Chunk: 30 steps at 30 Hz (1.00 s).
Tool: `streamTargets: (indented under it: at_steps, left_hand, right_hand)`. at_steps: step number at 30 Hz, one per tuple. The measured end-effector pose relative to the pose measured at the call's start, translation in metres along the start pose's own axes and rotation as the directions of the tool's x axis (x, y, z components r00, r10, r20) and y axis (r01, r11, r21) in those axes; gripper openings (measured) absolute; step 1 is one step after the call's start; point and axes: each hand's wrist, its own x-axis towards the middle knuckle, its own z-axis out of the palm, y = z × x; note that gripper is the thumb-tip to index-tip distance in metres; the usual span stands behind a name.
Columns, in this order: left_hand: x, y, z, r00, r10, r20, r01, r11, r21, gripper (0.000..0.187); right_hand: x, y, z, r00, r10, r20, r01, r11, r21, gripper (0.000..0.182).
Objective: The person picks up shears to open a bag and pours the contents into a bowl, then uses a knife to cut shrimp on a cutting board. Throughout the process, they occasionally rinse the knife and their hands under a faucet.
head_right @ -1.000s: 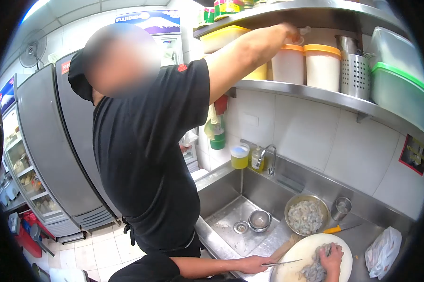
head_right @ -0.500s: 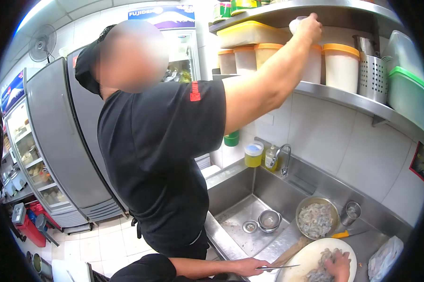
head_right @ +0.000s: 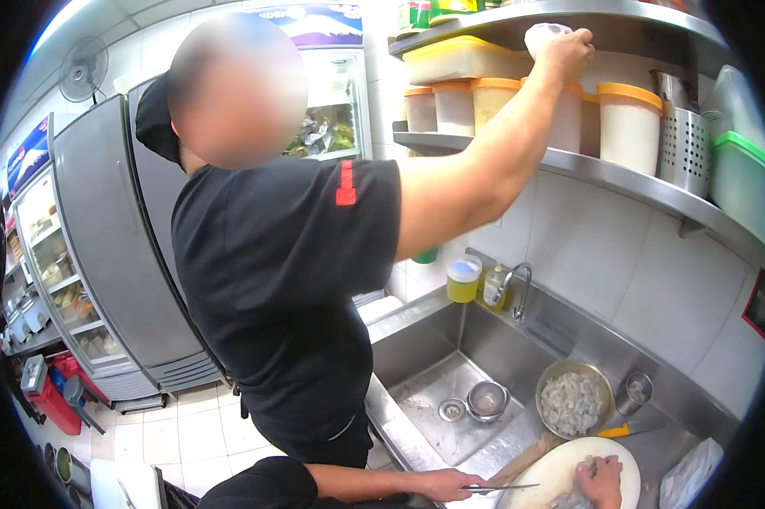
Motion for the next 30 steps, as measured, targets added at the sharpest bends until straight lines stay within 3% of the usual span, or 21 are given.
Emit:
streamTargets:
  at_steps: [1, 4, 6, 8, 11, 14, 15, 18, 19, 22, 23, 26, 29, 30]
  left_hand:
    - [0.000, 0.001, 0.000, 1.000, 0.000, 0.000, 0.000, 1.000, 0.001, 0.049]
    - [-0.003, 0.007, -0.001, 0.999, -0.045, 0.020, 0.045, 0.999, -0.003, 0.049]
    - [-0.004, 0.009, -0.006, 0.995, -0.091, 0.029, 0.092, 0.996, -0.006, 0.049]
    - [-0.003, -0.006, 0.003, 1.000, -0.027, -0.010, 0.027, 1.000, -0.005, 0.049]
    - [-0.004, -0.012, 0.001, 0.999, 0.013, -0.039, -0.013, 1.000, -0.014, 0.047]
    - [-0.003, -0.009, 0.004, 0.997, 0.049, -0.059, -0.051, 0.998, -0.032, 0.045]
    - [-0.003, -0.011, 0.006, 0.995, 0.062, -0.076, -0.064, 0.998, -0.028, 0.044]
    - [-0.002, -0.016, 0.005, 0.995, 0.038, -0.093, -0.041, 0.999, -0.031, 0.045]
    - [-0.008, -0.008, 0.001, 0.996, 0.032, -0.084, -0.035, 0.999, -0.033, 0.045]
    - [-0.018, 0.001, -0.005, 0.996, 0.025, -0.085, -0.028, 0.999, -0.033, 0.047]
    - [-0.020, 0.002, -0.006, 0.995, 0.025, -0.094, -0.028, 0.999, -0.030, 0.047]
    - [-0.022, -0.003, -0.008, 0.997, 0.023, -0.074, -0.022, 1.000, 0.010, 0.044]
    - [-0.024, -0.005, -0.007, 0.995, 0.021, -0.093, -0.020, 1.000, 0.005, 0.043]
    - [-0.023, -0.007, -0.006, 0.994, 0.035, -0.108, -0.035, 0.999, 0.000, 0.043]
  right_hand:
    - [-0.003, 0.007, 0.003, 0.996, -0.084, 0.034, 0.087, 0.990, -0.114, 0.062]
    - [-0.012, 0.001, 0.003, 0.983, -0.042, 0.178, 0.084, 0.969, -0.232, 0.067]
    - [-0.029, -0.013, -0.011, 0.977, -0.038, 0.212, 0.079, 0.979, -0.186, 0.065]
    - [-0.038, -0.031, -0.029, 0.965, -0.033, 0.260, 0.062, 0.993, -0.104, 0.063]
    - [-0.012, 0.041, 0.003, 0.973, -0.203, -0.108, 0.167, 0.947, -0.275, 0.059]
    - [-0.008, 0.036, -0.018, 0.997, 0.078, -0.013, -0.078, 0.996, 0.031, 0.057]
    - [-0.013, 0.006, -0.047, 0.961, 0.104, 0.257, -0.116, 0.993, 0.031, 0.057]
    - [-0.004, 0.056, -0.004, 0.994, -0.101, 0.030, 0.105, 0.979, -0.173, 0.056]
    - [-0.008, 0.047, -0.007, 0.990, -0.068, 0.124, 0.089, 0.981, -0.175, 0.055]
    - [-0.024, 0.037, 0.006, 0.995, -0.057, 0.076, 0.062, 0.996, -0.071, 0.055]
    - [-0.024, 0.042, 0.008, 0.992, -0.087, 0.096, 0.100, 0.986, -0.130, 0.057]
    - [-0.027, 0.005, -0.022, 0.964, -0.027, 0.265, 0.035, 0.999, -0.026, 0.059]
    - [-0.005, 0.044, 0.018, 0.987, -0.139, -0.079, 0.117, 0.965, -0.235, 0.061]
    - [-0.001, 0.039, 0.018, 0.991, -0.132, 0.003, 0.130, 0.972, -0.195, 0.061]
